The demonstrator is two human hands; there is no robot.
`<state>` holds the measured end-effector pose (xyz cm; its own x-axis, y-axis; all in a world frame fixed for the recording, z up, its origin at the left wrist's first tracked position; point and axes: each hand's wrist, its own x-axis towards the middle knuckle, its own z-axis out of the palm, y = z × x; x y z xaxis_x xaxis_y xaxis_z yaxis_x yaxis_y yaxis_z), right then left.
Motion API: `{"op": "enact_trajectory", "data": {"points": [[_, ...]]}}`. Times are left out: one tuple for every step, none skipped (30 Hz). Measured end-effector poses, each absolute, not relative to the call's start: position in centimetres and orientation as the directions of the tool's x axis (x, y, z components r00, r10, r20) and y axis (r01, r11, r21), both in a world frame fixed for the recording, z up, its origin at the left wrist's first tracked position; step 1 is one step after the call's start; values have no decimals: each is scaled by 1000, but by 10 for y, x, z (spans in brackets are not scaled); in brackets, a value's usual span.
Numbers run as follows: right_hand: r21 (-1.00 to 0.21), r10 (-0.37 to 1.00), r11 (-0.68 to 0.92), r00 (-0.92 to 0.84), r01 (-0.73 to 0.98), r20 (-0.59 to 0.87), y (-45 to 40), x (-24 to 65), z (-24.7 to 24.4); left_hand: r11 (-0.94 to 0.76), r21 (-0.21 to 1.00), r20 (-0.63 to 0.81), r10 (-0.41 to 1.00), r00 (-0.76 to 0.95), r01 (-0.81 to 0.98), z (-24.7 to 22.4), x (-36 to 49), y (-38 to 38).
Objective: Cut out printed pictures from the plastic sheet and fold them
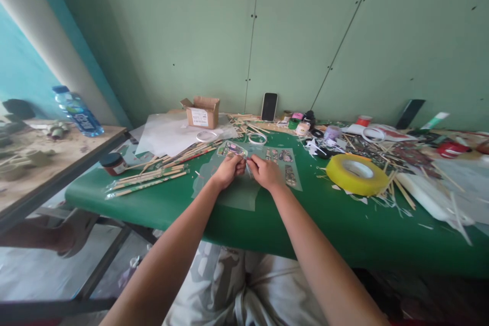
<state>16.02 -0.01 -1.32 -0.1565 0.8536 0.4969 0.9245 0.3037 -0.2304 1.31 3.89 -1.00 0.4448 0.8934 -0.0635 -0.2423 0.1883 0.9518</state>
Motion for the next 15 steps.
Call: {"op": "enact_trajectory", "data": {"points": [[-231,854,298,-151,926,498,0,160,-13,188,952,-64,893,445,-240,-10,13,39],[-233,854,291,-143,928,500,0,160,-14,187,953,-64,893,446,-237,-11,13,38],[-237,855,284,-133,929,502,1,160,-14,185,954,-64,892,447,-234,-11,14,38],[-241,855,276,-124,930,503,1,161,-15,183,955,-63,892,447,-232,-12,14,38],[-247,856,271,-115,930,504,2,161,-15,181,956,-62,893,446,-230,-12,14,37],[-253,857,268,-110,930,504,2,161,-15,178,957,-60,894,445,-229,-13,14,37],[-258,857,269,-109,928,503,2,161,-15,175,957,-58,895,442,-230,-13,15,37],[-261,858,273,-112,926,501,2,161,-15,172,957,-55,898,438,-232,-13,15,37],[-264,859,280,-118,923,499,1,161,-15,169,957,-53,900,433,-236,-14,15,37],[-267,860,289,-126,920,495,1,161,-15,168,956,-51,902,428,-240,-14,15,37],[-268,861,298,-136,916,490,1,160,-15,167,955,-50,904,424,-244,-14,15,37],[-270,862,306,-146,913,486,1,160,-15,168,954,-50,905,422,-248,-14,15,37],[-271,863,312,-153,910,481,0,160,-14,171,952,-51,905,421,-252,-13,15,37],[-272,865,316,-158,909,476,0,160,-14,175,951,-53,905,422,-255,-13,15,37],[-274,867,317,-160,908,472,0,160,-14,179,950,-55,904,424,-257,-13,14,37]]}}
